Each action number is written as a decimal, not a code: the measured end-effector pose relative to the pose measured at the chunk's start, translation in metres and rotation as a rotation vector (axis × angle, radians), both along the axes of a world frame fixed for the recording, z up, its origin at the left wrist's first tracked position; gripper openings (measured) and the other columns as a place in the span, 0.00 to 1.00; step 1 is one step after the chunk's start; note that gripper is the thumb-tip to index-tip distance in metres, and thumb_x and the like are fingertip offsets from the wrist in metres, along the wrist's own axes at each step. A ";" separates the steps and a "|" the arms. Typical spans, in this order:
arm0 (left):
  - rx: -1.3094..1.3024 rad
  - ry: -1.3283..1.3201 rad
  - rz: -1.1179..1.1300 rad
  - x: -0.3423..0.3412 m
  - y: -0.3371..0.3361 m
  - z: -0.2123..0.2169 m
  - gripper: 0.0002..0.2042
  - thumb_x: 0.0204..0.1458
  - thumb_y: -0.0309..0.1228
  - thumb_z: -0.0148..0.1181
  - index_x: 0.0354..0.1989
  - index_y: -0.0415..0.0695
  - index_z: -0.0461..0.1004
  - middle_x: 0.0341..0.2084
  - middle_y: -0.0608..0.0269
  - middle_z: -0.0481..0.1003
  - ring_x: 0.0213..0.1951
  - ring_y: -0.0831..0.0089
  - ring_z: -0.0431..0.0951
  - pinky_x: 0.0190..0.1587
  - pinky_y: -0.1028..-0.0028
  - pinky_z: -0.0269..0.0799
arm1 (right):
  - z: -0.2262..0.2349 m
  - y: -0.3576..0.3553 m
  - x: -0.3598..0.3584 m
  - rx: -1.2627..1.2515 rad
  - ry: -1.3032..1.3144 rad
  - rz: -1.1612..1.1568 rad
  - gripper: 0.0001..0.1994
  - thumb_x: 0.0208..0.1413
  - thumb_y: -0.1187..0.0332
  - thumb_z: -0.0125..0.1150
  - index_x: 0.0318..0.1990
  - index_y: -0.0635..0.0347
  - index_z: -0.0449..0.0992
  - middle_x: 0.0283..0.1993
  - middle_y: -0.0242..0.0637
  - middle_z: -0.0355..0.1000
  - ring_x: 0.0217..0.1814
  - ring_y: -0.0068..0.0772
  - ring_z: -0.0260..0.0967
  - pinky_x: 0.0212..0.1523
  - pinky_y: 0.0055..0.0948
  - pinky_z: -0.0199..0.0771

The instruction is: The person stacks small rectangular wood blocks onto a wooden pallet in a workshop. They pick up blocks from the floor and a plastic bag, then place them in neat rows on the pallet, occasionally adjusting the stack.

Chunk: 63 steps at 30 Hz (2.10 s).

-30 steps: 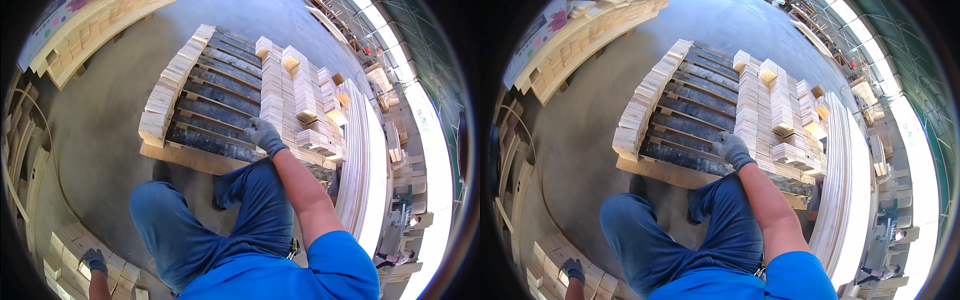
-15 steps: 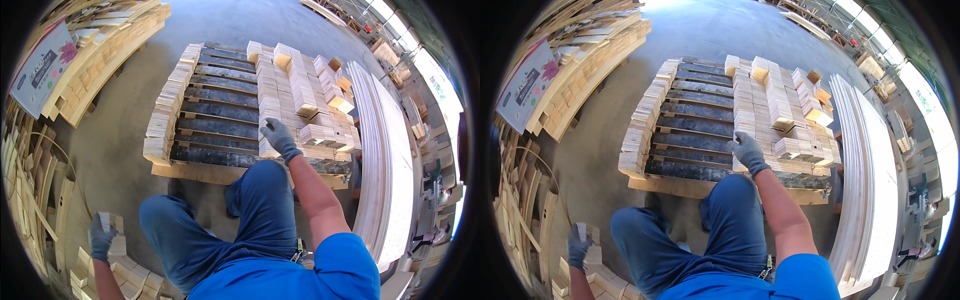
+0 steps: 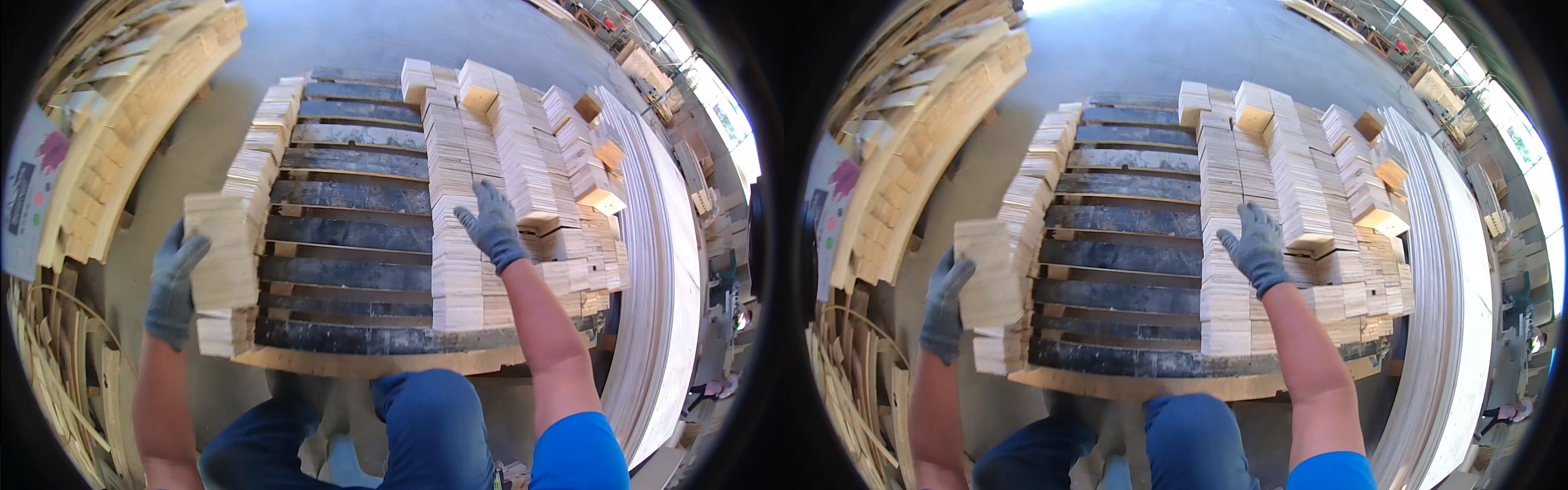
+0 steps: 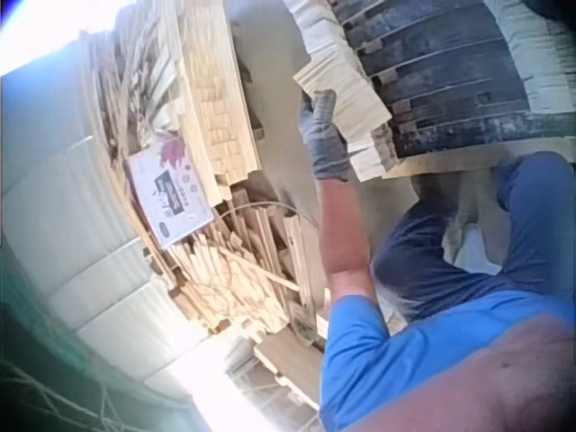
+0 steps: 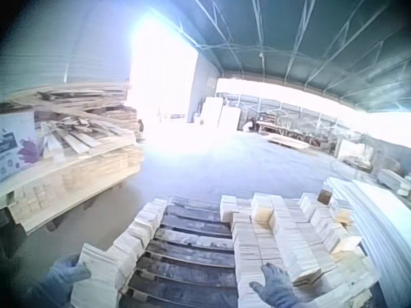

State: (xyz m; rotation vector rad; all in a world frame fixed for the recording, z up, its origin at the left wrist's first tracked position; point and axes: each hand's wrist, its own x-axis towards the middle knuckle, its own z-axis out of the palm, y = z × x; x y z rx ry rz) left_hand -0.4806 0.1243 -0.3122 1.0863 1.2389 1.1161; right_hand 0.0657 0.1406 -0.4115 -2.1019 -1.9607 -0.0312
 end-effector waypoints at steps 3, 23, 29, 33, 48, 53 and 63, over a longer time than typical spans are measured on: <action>-0.065 -0.206 -0.030 0.076 0.085 -0.045 0.22 0.62 0.34 0.63 0.64 0.40 0.71 0.50 0.65 0.77 0.49 0.77 0.78 0.53 0.74 0.75 | -0.025 0.068 0.020 0.085 -0.205 -0.007 0.39 0.60 0.43 0.63 0.69 0.62 0.65 0.75 0.50 0.60 0.76 0.54 0.56 0.75 0.48 0.53; -0.475 -0.287 -0.064 0.537 0.350 -0.073 0.39 0.54 0.53 0.71 0.66 0.37 0.67 0.58 0.59 0.71 0.59 0.73 0.69 0.62 0.65 0.65 | -0.065 0.115 0.047 0.237 0.249 -0.130 0.18 0.53 0.66 0.64 0.53 0.57 0.76 0.60 0.41 0.72 0.65 0.49 0.68 0.67 0.56 0.63; -0.262 -0.092 -0.361 0.565 0.316 -0.098 0.59 0.50 0.57 0.71 0.78 0.37 0.39 0.75 0.43 0.50 0.76 0.58 0.50 0.77 0.64 0.43 | -0.066 0.114 0.056 0.219 0.297 -0.160 0.19 0.52 0.67 0.64 0.53 0.56 0.76 0.60 0.40 0.71 0.64 0.49 0.69 0.66 0.55 0.64; -0.100 0.233 -0.481 0.587 0.311 -0.116 0.65 0.42 0.38 0.83 0.78 0.37 0.34 0.69 0.42 0.61 0.69 0.56 0.64 0.70 0.66 0.63 | -0.065 0.116 0.054 0.171 0.285 -0.156 0.20 0.53 0.67 0.63 0.54 0.57 0.75 0.61 0.40 0.70 0.63 0.49 0.68 0.65 0.56 0.64; 0.187 0.503 -0.387 0.388 0.196 -0.094 0.59 0.42 0.40 0.81 0.78 0.36 0.43 0.71 0.37 0.59 0.72 0.51 0.61 0.72 0.61 0.60 | -0.117 0.110 0.066 0.172 0.022 -0.025 0.20 0.59 0.62 0.61 0.57 0.60 0.75 0.60 0.49 0.72 0.63 0.56 0.68 0.67 0.54 0.63; -0.313 0.473 -0.150 0.117 -0.017 -0.043 0.44 0.47 0.32 0.77 0.73 0.37 0.60 0.69 0.46 0.65 0.71 0.57 0.64 0.71 0.63 0.62 | -0.133 0.113 0.107 0.103 -0.078 0.057 0.20 0.67 0.58 0.58 0.55 0.67 0.78 0.56 0.53 0.77 0.59 0.54 0.73 0.63 0.46 0.69; -1.197 0.767 0.517 -0.165 -0.441 -0.048 0.39 0.48 0.37 0.72 0.69 0.36 0.64 0.62 0.44 0.73 0.62 0.55 0.75 0.64 0.63 0.71 | -0.034 0.162 0.140 -0.424 -0.006 -0.002 0.29 0.72 0.53 0.50 0.67 0.72 0.69 0.67 0.56 0.70 0.67 0.49 0.69 0.69 0.35 0.65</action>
